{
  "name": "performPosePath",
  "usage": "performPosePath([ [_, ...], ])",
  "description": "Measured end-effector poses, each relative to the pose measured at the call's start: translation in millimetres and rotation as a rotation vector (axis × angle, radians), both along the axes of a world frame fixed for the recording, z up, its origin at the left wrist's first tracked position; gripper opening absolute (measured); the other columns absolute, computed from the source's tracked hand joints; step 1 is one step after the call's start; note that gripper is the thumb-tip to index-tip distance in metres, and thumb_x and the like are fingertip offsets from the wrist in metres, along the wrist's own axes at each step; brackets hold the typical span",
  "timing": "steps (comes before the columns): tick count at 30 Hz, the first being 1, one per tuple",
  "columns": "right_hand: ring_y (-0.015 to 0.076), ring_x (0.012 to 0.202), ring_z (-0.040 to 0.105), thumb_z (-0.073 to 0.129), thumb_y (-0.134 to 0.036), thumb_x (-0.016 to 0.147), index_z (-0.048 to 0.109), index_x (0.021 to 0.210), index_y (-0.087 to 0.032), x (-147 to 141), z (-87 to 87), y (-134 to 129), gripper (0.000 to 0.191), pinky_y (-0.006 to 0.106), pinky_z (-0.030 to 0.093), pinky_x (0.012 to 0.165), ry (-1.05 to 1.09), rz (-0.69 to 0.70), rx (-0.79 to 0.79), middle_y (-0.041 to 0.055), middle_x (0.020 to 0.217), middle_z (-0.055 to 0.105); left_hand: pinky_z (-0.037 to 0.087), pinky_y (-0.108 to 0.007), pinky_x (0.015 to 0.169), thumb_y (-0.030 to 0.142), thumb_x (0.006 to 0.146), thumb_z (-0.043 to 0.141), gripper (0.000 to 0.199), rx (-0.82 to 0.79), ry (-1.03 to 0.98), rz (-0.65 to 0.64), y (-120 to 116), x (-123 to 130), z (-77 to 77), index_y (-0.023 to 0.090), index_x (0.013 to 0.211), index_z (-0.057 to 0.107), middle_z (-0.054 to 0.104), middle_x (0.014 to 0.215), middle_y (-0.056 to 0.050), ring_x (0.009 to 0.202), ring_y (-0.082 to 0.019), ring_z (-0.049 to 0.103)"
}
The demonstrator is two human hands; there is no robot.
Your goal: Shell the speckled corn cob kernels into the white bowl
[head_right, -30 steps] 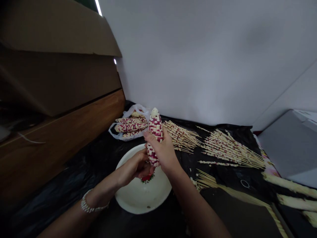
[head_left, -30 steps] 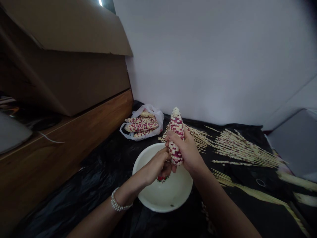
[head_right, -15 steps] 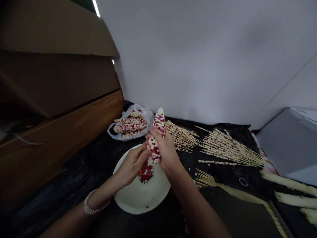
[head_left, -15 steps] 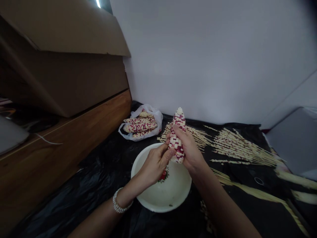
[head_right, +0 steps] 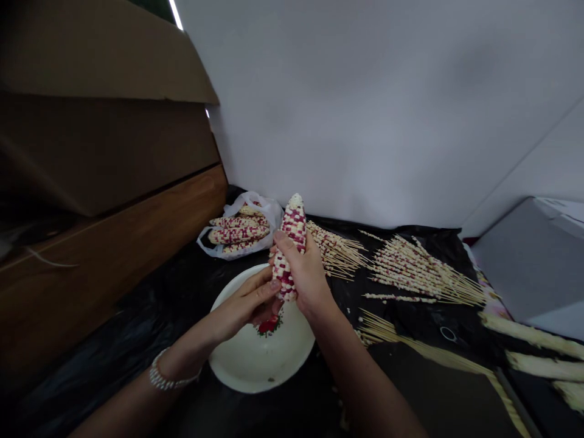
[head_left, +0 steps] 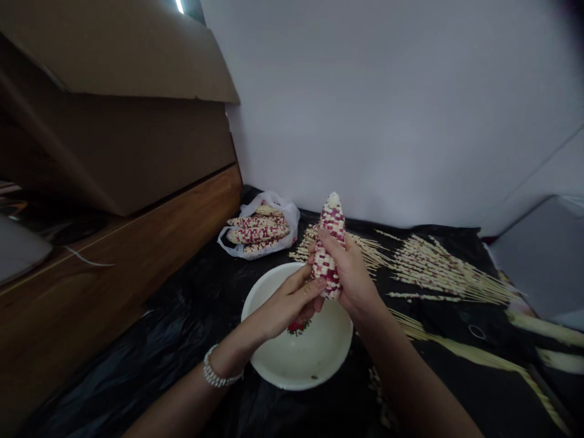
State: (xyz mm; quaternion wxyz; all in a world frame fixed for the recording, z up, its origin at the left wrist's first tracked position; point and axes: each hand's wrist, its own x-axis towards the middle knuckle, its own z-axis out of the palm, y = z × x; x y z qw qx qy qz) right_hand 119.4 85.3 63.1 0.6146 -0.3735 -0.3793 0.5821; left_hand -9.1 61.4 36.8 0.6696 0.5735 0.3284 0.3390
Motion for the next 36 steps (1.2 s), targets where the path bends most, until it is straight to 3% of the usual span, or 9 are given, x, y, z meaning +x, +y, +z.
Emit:
performPosePath([
  [6, 0.0142, 0.062, 0.056, 0.078, -0.052, 0.076, 0.058, 0.093, -0.026, 0.0, -3.6, -2.9, 0.037, 0.028, 0.047, 0.057, -0.193, -0.039, 0.077, -0.0016, 0.078, 0.064, 0.027, -0.020, 0.040, 0.026, 0.087, 0.044, 0.007, 0.015, 0.093, 0.034, 0.7, -1.9, -2.7, 0.020, 0.087, 0.048, 0.055, 0.069, 0.003, 0.043, -0.006, 0.038],
  [14, 0.0176, 0.081, 0.059, 0.078, -0.045, 0.076, 0.061, 0.095, -0.025, -2.4, -1.9, -6.4, 0.032, 0.030, 0.047, 0.071, -0.376, -0.107, 0.195, -0.0001, 0.090, 0.065, 0.034, -0.021, 0.046, 0.018, 0.079, 0.043, 0.005, 0.187, 0.210, 0.144, -2.6, 0.6, -8.3, 0.020, 0.077, 0.047, 0.051, 0.064, 0.003, 0.052, -0.009, 0.042],
  [18, 0.0150, 0.070, 0.058, 0.077, -0.050, 0.077, 0.060, 0.093, -0.026, -1.5, -5.3, -3.2, 0.034, 0.029, 0.048, 0.063, -0.249, -0.011, 0.095, -0.0013, 0.081, 0.065, 0.026, -0.020, 0.041, 0.018, 0.074, 0.045, 0.004, 0.044, 0.149, 0.178, -0.2, 5.0, -11.6, 0.019, 0.077, 0.048, 0.048, 0.059, 0.004, 0.045, -0.007, 0.037],
  [22, 0.0128, 0.057, 0.056, 0.079, -0.054, 0.073, 0.059, 0.091, -0.025, 2.2, -3.8, 0.5, 0.040, 0.027, 0.046, 0.053, -0.106, 0.055, 0.008, -0.0018, 0.073, 0.065, 0.014, -0.020, 0.039, 0.016, 0.061, 0.049, 0.024, -0.180, -0.080, 0.020, 1.2, 1.9, -4.0, 0.018, 0.085, 0.050, 0.052, 0.060, 0.005, 0.038, -0.004, 0.028],
  [25, 0.0126, 0.052, 0.055, 0.082, -0.055, 0.069, 0.058, 0.086, -0.023, 4.6, 2.4, 0.6, 0.043, 0.026, 0.044, 0.046, -0.040, 0.073, -0.036, -0.0015, 0.069, 0.065, 0.012, -0.020, 0.039, 0.023, 0.074, 0.055, 0.018, -0.267, -0.201, -0.064, 0.6, -2.1, 3.7, 0.018, 0.090, 0.051, 0.057, 0.067, 0.003, 0.038, -0.002, 0.030],
  [30, 0.0123, 0.052, 0.056, 0.082, -0.053, 0.070, 0.058, 0.085, -0.024, 4.0, 5.4, -1.1, 0.040, 0.025, 0.045, 0.046, -0.039, 0.055, -0.010, -0.0016, 0.068, 0.065, 0.010, -0.020, 0.038, 0.038, 0.088, 0.050, 0.019, -0.320, -0.216, -0.072, 0.0, -2.1, 6.3, 0.019, 0.088, 0.049, 0.056, 0.067, 0.003, 0.037, -0.002, 0.029],
  [36, 0.0122, 0.054, 0.057, 0.081, -0.052, 0.072, 0.059, 0.090, -0.025, 0.0, -5.4, 1.0, 0.039, 0.025, 0.046, 0.048, -0.048, 0.045, 0.010, -0.0022, 0.071, 0.066, 0.008, -0.020, 0.038, 0.031, 0.077, 0.050, 0.014, -0.225, -0.128, 0.023, -3.1, 4.9, 6.7, 0.021, 0.086, 0.046, 0.047, 0.059, 0.006, 0.039, -0.004, 0.023],
])
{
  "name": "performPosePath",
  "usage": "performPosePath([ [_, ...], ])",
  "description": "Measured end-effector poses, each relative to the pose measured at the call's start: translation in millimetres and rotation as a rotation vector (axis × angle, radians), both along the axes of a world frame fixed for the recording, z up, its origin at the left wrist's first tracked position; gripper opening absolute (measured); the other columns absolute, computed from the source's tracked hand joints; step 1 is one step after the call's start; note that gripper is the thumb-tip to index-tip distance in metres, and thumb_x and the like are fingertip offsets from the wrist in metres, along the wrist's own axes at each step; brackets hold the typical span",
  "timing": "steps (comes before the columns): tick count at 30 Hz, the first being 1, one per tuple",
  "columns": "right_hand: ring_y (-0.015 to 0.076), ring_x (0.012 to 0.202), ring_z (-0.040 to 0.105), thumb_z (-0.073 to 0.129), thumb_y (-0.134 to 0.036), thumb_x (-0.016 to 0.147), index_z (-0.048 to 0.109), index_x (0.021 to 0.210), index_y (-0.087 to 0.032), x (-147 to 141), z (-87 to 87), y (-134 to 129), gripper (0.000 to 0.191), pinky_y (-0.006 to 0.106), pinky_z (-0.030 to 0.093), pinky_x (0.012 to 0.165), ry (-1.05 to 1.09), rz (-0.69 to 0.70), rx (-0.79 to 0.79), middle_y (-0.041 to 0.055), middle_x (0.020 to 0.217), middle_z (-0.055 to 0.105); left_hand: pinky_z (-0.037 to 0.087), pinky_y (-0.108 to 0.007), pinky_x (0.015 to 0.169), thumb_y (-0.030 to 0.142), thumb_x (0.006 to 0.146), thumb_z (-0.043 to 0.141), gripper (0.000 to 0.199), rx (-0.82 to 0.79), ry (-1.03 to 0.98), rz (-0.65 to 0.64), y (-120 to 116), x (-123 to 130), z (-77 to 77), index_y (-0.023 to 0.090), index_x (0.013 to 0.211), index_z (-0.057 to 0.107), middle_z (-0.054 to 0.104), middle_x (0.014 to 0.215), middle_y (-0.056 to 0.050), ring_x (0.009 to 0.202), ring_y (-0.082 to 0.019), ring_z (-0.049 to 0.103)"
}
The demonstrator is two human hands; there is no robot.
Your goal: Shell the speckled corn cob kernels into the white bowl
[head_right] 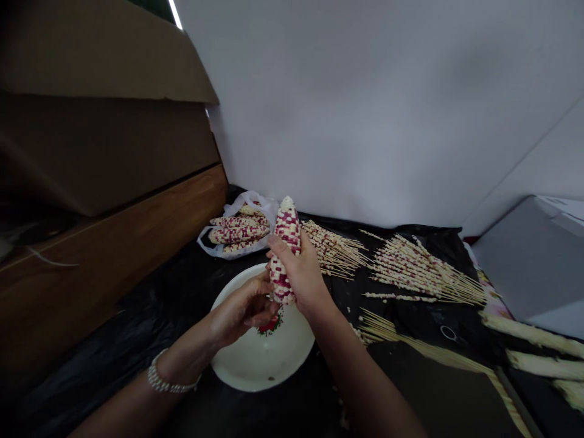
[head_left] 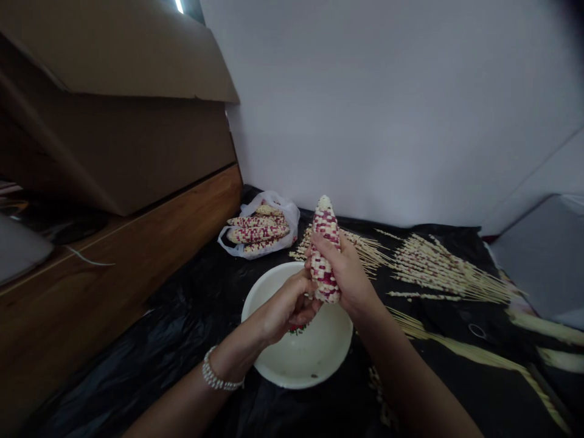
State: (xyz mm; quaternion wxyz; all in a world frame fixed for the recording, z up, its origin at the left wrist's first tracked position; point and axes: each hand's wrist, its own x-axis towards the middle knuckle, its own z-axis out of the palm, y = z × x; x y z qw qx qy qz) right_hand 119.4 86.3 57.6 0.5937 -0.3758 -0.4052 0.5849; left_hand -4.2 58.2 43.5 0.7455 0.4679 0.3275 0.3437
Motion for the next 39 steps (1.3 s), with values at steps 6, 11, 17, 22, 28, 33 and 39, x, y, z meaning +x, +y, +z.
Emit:
performPosePath([
  [6, 0.0120, 0.054, 0.057, 0.081, -0.053, 0.071, 0.059, 0.089, -0.024, 1.0, 1.9, -0.4, 0.041, 0.024, 0.045, 0.048, 0.012, 0.037, -0.019, -0.0025, 0.069, 0.065, 0.013, -0.019, 0.038, 0.035, 0.076, 0.050, 0.019, 0.021, 0.039, 0.017, -1.1, 1.5, -0.6, 0.021, 0.088, 0.045, 0.049, 0.059, 0.006, 0.039, -0.005, 0.027],
  [11, 0.0128, 0.055, 0.057, 0.081, -0.052, 0.072, 0.059, 0.089, -0.024, 0.6, 4.3, -0.9, 0.039, 0.025, 0.045, 0.049, 0.003, 0.015, -0.011, -0.0018, 0.071, 0.066, 0.018, -0.019, 0.038, 0.033, 0.083, 0.050, 0.014, 0.074, 0.089, 0.018, 1.2, -2.3, -8.8, 0.020, 0.087, 0.048, 0.050, 0.061, 0.005, 0.041, -0.005, 0.029],
  [17, 0.0144, 0.063, 0.057, 0.079, -0.051, 0.074, 0.060, 0.092, -0.026, -2.5, -3.2, 0.1, 0.037, 0.029, 0.048, 0.061, -0.097, -0.064, 0.073, -0.0027, 0.077, 0.065, 0.028, -0.021, 0.044, 0.026, 0.086, 0.043, 0.009, 0.281, 0.305, 0.142, -1.2, -2.7, -11.1, 0.020, 0.084, 0.049, 0.049, 0.062, 0.004, 0.048, -0.010, 0.040],
  [22, 0.0147, 0.072, 0.057, 0.080, -0.047, 0.075, 0.060, 0.094, -0.027, -6.7, -4.1, -2.3, 0.035, 0.028, 0.047, 0.067, -0.201, -0.148, 0.158, -0.0027, 0.084, 0.064, 0.032, -0.024, 0.048, 0.021, 0.082, 0.041, 0.010, 0.413, 0.362, 0.265, -1.4, -0.8, -16.6, 0.020, 0.078, 0.050, 0.049, 0.066, 0.002, 0.054, -0.012, 0.039],
  [28, 0.0136, 0.056, 0.057, 0.080, -0.054, 0.071, 0.058, 0.089, -0.025, -2.7, -1.7, 0.5, 0.040, 0.028, 0.047, 0.052, 0.020, -0.027, -0.031, -0.0021, 0.073, 0.064, 0.019, -0.020, 0.040, 0.018, 0.065, 0.045, 0.023, 0.121, 0.150, 0.141, 4.0, -0.3, -15.3, 0.020, 0.087, 0.048, 0.046, 0.059, 0.006, 0.040, -0.007, 0.029],
  [33, 0.0124, 0.052, 0.058, 0.080, -0.053, 0.069, 0.061, 0.088, -0.023, 1.5, 3.7, 3.0, 0.040, 0.026, 0.047, 0.048, 0.161, 0.032, -0.057, -0.0029, 0.069, 0.065, 0.017, -0.020, 0.040, 0.017, 0.066, 0.052, 0.027, 0.071, 0.066, 0.062, 3.0, -5.6, -2.6, 0.018, 0.093, 0.052, 0.049, 0.064, 0.006, 0.041, -0.004, 0.027],
  [39, 0.0127, 0.056, 0.060, 0.083, -0.047, 0.068, 0.060, 0.087, -0.023, 0.8, 3.4, 3.4, 0.038, 0.025, 0.049, 0.050, 0.191, -0.056, 0.003, -0.0033, 0.070, 0.067, 0.020, -0.020, 0.042, 0.029, 0.079, 0.058, 0.017, 0.260, 0.202, 0.350, 0.1, -8.2, 5.9, 0.018, 0.093, 0.056, 0.044, 0.063, 0.007, 0.046, -0.006, 0.029],
])
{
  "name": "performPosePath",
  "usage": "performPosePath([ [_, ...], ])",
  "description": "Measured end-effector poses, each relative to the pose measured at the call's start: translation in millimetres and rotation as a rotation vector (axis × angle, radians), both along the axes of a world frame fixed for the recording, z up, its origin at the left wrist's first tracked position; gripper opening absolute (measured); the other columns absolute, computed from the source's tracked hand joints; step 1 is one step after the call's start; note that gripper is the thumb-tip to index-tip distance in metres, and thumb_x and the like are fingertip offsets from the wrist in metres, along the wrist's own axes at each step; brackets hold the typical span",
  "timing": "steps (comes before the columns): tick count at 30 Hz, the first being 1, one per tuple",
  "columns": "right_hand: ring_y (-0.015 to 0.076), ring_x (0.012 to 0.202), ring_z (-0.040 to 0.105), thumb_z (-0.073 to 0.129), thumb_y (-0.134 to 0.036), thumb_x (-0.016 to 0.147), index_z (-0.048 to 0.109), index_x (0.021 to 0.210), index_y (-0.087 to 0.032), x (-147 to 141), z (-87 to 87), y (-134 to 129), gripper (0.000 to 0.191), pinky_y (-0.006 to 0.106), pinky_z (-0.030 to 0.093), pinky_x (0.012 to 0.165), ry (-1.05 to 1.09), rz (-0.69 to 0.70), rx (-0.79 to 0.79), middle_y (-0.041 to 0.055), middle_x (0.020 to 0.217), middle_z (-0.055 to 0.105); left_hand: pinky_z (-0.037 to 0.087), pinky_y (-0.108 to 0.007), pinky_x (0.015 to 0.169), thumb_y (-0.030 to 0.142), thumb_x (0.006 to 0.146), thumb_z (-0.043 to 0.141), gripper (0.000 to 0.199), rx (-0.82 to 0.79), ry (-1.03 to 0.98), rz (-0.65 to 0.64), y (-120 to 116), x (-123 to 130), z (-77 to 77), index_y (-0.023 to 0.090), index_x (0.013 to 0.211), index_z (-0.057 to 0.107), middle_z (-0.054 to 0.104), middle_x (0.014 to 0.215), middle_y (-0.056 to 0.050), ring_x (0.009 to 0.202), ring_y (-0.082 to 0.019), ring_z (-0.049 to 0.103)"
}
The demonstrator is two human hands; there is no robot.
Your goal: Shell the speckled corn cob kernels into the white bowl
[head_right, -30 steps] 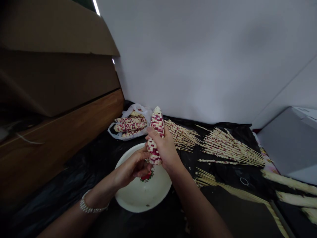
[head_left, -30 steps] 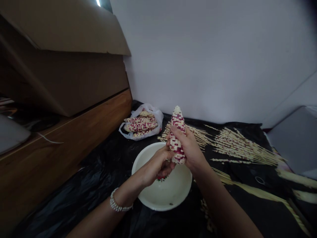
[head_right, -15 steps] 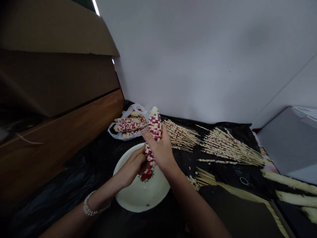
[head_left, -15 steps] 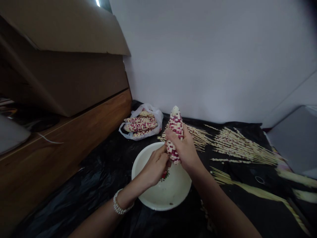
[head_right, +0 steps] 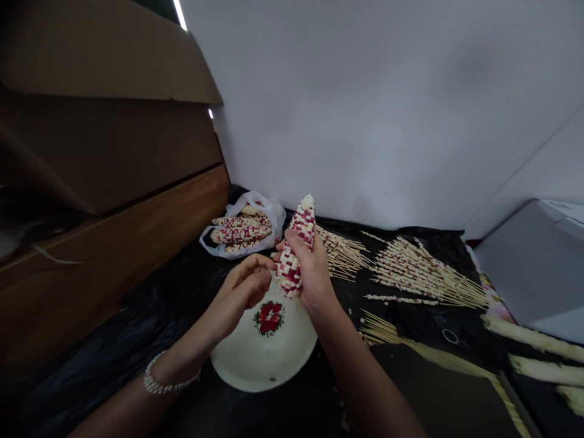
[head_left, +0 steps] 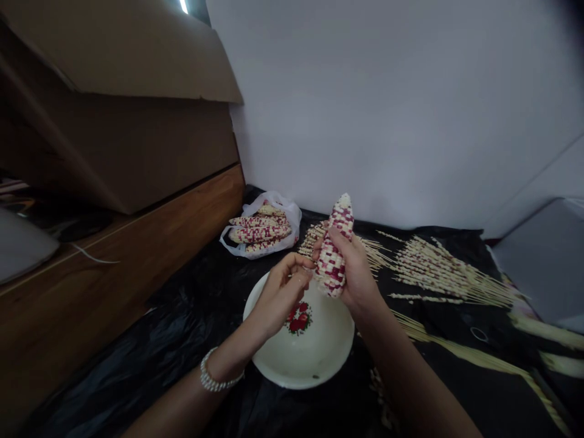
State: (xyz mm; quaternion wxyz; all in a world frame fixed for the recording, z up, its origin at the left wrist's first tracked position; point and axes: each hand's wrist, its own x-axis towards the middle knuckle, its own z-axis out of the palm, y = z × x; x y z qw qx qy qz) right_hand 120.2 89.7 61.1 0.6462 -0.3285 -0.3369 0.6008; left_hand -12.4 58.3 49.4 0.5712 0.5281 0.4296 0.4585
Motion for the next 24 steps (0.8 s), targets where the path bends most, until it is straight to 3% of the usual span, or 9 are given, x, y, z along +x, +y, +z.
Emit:
performPosePath([
  [8, 0.0141, 0.056, 0.059, 0.081, -0.047, 0.073, 0.059, 0.092, -0.025, -1.0, -5.3, -0.8, 0.037, 0.027, 0.048, 0.050, -0.074, -0.124, 0.079, -0.0031, 0.072, 0.066, 0.030, -0.021, 0.049, 0.035, 0.080, 0.067, 0.021, 0.117, 0.108, 0.043, 1.9, 4.2, -3.7, 0.018, 0.081, 0.055, 0.046, 0.062, 0.006, 0.053, -0.009, 0.039],
  [13, 0.0150, 0.064, 0.060, 0.078, -0.048, 0.077, 0.058, 0.098, -0.027, -0.2, -10.3, -1.3, 0.036, 0.030, 0.050, 0.060, -0.225, -0.222, 0.162, -0.0029, 0.078, 0.065, 0.031, -0.021, 0.049, 0.031, 0.085, 0.065, 0.015, 0.229, 0.195, 0.129, 0.3, 7.0, -12.9, 0.019, 0.084, 0.056, 0.045, 0.060, 0.007, 0.051, -0.009, 0.039],
  [18, 0.0135, 0.063, 0.059, 0.078, -0.048, 0.077, 0.057, 0.096, -0.026, -1.1, -12.4, -1.0, 0.035, 0.030, 0.051, 0.063, -0.238, -0.241, 0.167, -0.0036, 0.078, 0.064, 0.030, -0.020, 0.048, 0.026, 0.087, 0.062, 0.009, 0.238, 0.181, 0.115, -2.7, 9.1, -16.6, 0.019, 0.085, 0.056, 0.045, 0.060, 0.008, 0.051, -0.008, 0.038],
  [21, 0.0132, 0.058, 0.060, 0.079, -0.049, 0.075, 0.057, 0.093, -0.025, 0.7, -9.8, 0.8, 0.037, 0.027, 0.049, 0.055, -0.194, -0.209, 0.115, -0.0033, 0.074, 0.065, 0.028, -0.020, 0.047, 0.021, 0.084, 0.061, 0.010, 0.187, 0.123, 0.040, -7.3, 10.9, -13.1, 0.019, 0.080, 0.053, 0.043, 0.060, 0.008, 0.050, -0.007, 0.035],
  [24, 0.0122, 0.054, 0.060, 0.082, -0.047, 0.073, 0.058, 0.093, -0.024, 7.5, -5.2, 5.8, 0.038, 0.024, 0.047, 0.048, -0.119, -0.219, 0.078, -0.0034, 0.071, 0.066, 0.029, -0.020, 0.048, 0.024, 0.085, 0.061, 0.011, 0.112, 0.078, -0.143, -19.4, 12.7, -4.7, 0.019, 0.078, 0.053, 0.044, 0.061, 0.007, 0.051, -0.007, 0.035],
])
